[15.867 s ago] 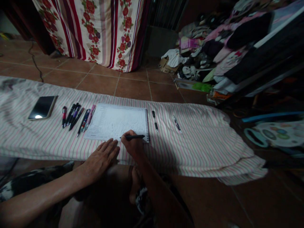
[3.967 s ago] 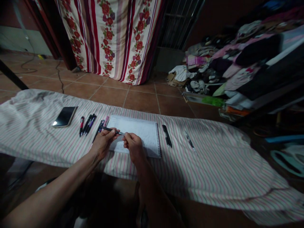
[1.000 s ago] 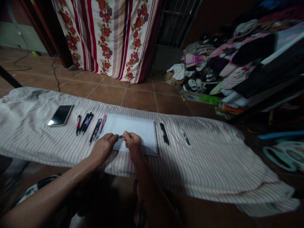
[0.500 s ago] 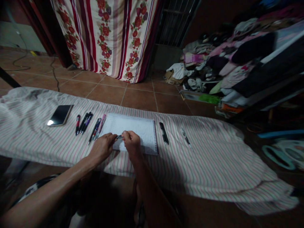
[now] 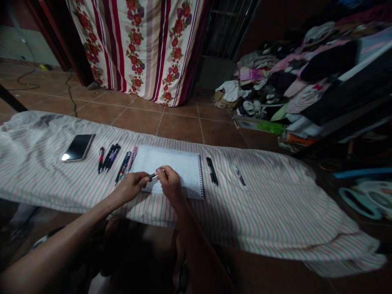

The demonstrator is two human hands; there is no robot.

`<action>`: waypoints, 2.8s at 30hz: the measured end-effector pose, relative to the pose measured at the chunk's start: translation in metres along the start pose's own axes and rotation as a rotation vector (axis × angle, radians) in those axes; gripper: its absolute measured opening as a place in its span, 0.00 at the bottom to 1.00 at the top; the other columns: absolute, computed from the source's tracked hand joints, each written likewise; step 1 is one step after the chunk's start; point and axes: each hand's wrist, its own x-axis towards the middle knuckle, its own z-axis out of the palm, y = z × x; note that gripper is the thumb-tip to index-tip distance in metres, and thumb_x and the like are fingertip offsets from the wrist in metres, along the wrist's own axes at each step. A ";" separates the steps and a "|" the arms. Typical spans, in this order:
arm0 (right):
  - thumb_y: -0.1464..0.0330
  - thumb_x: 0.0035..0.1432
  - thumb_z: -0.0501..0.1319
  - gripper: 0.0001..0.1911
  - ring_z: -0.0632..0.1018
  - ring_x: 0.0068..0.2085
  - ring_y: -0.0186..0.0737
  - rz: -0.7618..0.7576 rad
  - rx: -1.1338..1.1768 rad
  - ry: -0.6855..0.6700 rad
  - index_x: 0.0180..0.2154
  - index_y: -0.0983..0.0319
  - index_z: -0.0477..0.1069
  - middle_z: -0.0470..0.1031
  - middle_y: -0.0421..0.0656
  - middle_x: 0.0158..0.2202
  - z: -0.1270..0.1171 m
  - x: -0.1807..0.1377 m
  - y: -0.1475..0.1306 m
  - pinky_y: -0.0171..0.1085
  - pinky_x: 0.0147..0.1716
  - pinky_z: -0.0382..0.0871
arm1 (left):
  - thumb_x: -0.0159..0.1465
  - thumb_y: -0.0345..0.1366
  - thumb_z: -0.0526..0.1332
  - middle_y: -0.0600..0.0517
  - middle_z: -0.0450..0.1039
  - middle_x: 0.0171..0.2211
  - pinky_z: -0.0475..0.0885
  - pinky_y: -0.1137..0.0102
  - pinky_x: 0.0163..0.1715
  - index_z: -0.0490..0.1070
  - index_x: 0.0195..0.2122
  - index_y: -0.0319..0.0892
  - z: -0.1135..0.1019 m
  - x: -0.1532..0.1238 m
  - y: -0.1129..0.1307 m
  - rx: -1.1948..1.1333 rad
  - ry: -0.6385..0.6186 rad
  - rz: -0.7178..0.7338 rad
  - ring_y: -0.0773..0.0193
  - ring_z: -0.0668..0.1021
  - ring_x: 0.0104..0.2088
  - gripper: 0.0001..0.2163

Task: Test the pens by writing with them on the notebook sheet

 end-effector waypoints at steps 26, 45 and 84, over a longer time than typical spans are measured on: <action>0.64 0.48 0.57 0.12 0.68 0.23 0.29 0.044 0.110 -0.206 0.36 0.62 0.69 0.71 0.38 0.26 -0.012 -0.008 -0.019 0.31 0.25 0.63 | 0.55 0.36 0.59 0.53 0.65 0.14 0.59 0.75 0.17 0.70 0.24 0.33 -0.017 -0.001 0.003 -0.899 -0.421 -0.333 0.70 0.70 0.16 0.09; 0.62 0.48 0.59 0.09 0.66 0.21 0.30 -0.067 -0.004 -0.009 0.28 0.62 0.72 0.70 0.38 0.21 -0.012 -0.002 -0.017 0.31 0.20 0.57 | 0.57 0.39 0.59 0.56 0.62 0.17 0.56 0.74 0.19 0.70 0.27 0.34 -0.002 0.000 -0.004 -0.964 -0.379 -0.240 0.72 0.66 0.17 0.11; 0.58 0.46 0.63 0.13 0.75 0.26 0.37 -0.087 -0.039 -0.014 0.26 0.60 0.65 0.75 0.40 0.24 -0.012 0.003 -0.013 0.35 0.27 0.66 | 0.56 0.36 0.59 0.57 0.58 0.16 0.47 0.75 0.17 0.66 0.22 0.35 -0.004 -0.001 -0.001 -1.002 -0.364 -0.194 0.76 0.57 0.15 0.10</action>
